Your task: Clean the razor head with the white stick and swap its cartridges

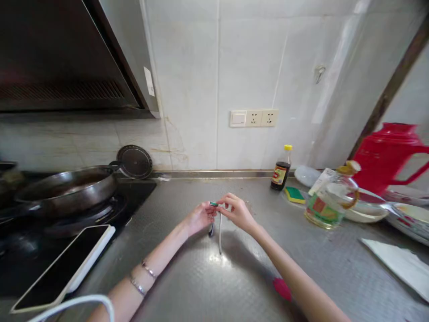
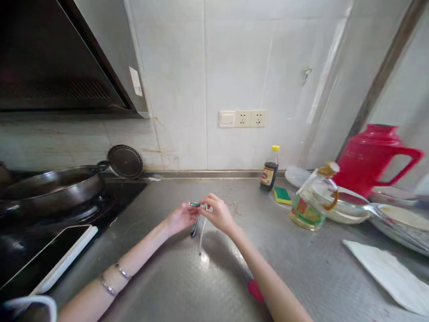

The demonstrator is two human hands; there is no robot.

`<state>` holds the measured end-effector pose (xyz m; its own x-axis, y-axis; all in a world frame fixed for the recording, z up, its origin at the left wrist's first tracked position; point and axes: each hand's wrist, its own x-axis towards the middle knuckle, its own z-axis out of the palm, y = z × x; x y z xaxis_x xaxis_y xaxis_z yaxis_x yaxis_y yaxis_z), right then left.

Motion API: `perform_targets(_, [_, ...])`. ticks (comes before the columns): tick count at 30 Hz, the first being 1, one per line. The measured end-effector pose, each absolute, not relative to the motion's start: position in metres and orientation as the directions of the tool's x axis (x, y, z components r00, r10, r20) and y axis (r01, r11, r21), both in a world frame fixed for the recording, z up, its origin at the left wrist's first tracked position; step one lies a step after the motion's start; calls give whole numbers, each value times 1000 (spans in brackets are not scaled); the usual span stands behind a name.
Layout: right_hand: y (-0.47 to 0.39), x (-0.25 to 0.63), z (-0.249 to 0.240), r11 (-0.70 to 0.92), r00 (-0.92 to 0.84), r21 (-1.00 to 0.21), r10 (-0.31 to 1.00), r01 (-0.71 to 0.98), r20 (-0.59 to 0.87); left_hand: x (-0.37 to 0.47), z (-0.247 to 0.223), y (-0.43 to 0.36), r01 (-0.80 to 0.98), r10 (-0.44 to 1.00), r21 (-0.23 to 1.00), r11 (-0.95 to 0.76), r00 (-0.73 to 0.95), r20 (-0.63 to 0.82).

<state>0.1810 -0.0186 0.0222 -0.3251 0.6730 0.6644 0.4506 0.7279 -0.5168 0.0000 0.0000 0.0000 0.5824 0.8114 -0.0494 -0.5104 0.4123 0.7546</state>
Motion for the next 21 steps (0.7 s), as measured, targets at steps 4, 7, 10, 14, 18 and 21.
perform_targets(4, [-19,180,21,729,-318,-518,671,446,670,1,-1,-1,-490,810,766,416,582,-68])
perform_targets(7, [-19,181,21,726,-321,-503,670,468,669,2,0,-3,-471,806,772,427,585,-88])
perform_targets(10, [-21,182,23,718,-340,-463,671,519,659,3,2,-5,-467,807,770,434,581,-103])
perform_targets(14, [-24,183,26,713,-356,-412,664,568,658,6,5,-7,-450,807,780,434,580,-114])
perform_targets(18, [-21,190,28,703,-347,-392,663,594,664,4,6,-4,-360,838,881,308,540,-72])
perform_targets(21, [-16,200,30,670,-342,-363,681,647,648,0,5,1,-203,908,972,115,419,-19])
